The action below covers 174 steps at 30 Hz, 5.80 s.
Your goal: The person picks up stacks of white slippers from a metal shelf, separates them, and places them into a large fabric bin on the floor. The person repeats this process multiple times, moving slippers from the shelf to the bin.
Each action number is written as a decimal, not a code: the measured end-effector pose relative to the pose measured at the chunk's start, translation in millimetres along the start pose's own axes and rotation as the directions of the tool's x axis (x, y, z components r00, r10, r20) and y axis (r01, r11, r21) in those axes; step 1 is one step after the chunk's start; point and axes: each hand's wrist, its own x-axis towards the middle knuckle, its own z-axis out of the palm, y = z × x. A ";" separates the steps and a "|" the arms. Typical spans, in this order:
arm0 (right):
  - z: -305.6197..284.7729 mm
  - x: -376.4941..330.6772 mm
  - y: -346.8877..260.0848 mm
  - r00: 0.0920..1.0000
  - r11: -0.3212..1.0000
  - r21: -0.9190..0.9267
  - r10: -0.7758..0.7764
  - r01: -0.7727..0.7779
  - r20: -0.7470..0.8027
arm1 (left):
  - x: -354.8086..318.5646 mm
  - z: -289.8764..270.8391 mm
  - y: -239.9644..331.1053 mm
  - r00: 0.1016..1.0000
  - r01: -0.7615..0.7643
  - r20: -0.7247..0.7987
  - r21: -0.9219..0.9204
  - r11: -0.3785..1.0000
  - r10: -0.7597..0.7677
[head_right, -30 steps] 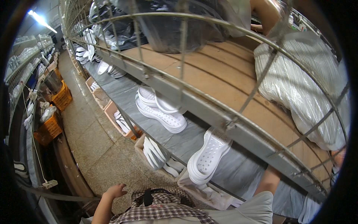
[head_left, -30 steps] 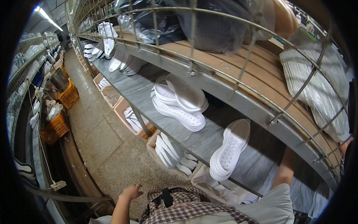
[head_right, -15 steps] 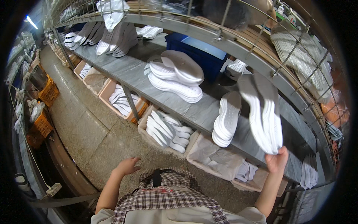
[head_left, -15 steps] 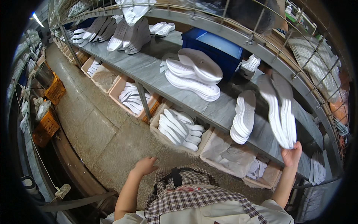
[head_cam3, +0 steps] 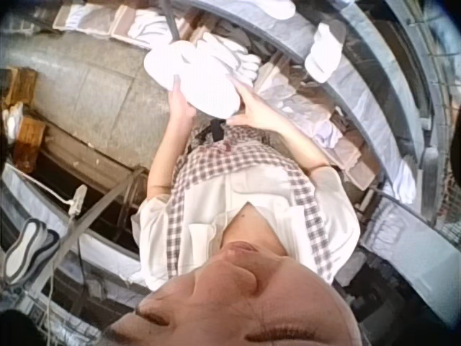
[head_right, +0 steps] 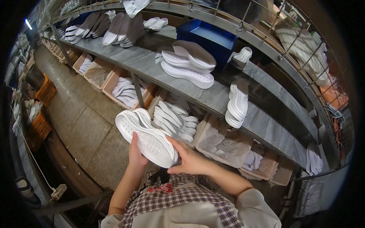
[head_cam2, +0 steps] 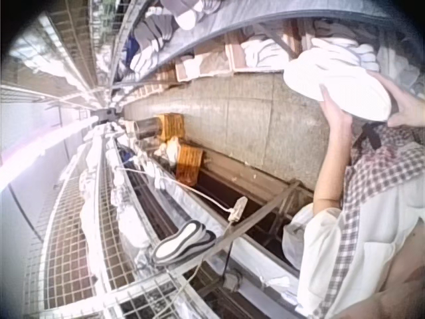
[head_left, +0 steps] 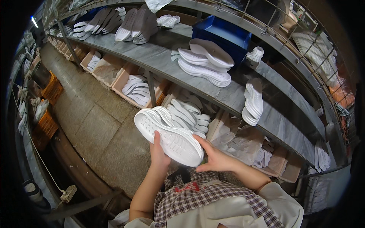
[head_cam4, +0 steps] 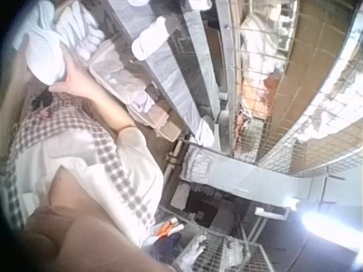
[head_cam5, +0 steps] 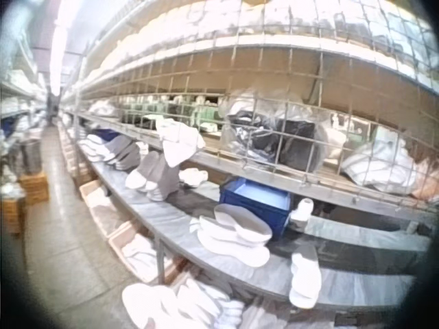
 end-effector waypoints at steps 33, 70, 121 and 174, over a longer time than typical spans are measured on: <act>28.8 63.4 -20.1 0.973 0.766 0.600 0.191 -0.231 0.130 | -16.1 -27.6 31.9 0.919 0.034 0.395 -0.055 0.998 -0.009; 35.2 66.1 -4.1 0.978 0.932 0.333 -0.185 0.142 0.101 | -44.1 -13.7 40.3 0.920 -0.121 0.356 -0.147 0.982 0.166; 42.0 63.6 -34.0 0.997 0.985 -0.167 -0.044 0.053 0.058 | -4.0 -46.7 34.3 0.963 -0.086 0.241 -0.143 0.986 0.119; -549.7 113.6 359.9 0.757 0.671 -0.570 -0.020 -0.474 -0.653 | 1.9 15.0 -112.0 0.979 -0.119 0.100 0.988 -0.098 -0.180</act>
